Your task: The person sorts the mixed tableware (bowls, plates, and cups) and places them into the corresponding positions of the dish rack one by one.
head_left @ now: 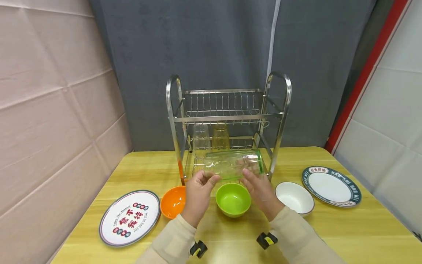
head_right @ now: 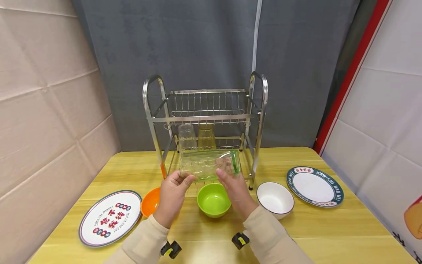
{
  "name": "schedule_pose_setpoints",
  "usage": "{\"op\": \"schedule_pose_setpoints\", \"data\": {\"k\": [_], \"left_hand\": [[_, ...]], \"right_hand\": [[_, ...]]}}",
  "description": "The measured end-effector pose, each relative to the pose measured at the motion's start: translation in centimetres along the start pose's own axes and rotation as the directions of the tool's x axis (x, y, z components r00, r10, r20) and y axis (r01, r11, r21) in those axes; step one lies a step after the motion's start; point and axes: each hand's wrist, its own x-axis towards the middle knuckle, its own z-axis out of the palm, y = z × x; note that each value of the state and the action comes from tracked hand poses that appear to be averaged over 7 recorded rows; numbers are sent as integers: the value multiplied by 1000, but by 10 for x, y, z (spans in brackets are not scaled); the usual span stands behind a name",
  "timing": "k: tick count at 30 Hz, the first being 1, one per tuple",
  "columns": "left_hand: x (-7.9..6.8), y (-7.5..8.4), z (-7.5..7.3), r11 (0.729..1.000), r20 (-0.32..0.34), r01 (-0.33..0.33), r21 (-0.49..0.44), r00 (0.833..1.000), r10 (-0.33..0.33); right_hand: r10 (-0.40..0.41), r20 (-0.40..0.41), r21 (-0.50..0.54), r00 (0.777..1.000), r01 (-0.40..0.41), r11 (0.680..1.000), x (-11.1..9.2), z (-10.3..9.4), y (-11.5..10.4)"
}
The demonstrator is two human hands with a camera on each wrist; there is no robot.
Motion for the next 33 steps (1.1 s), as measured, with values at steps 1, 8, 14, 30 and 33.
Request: {"op": "schedule_pose_setpoints", "data": {"k": [1,8,14,30,33], "left_hand": [[0,-1,0,1000,-3,1,-2,1000,-1],[-2,-3,2,1000,-22,9,-21,1000,-9],[-3,-4,2,999,-31,22,-27,999,-23],[-3,-5,3,990,-26,61,-129,998,-64],[-2,-5,3,988,-28,65,-137,997,-70]], "right_hand": [[-7,-1,10,1000,7,1000,1,1,0],[-108,48,121,993,102,987,5,4,4],[-118,35,119,992,113,986,6,9,3],[-109,-46,205,993,116,972,11,19,0],[-120,-58,220,991,130,967,13,21,0]]}}
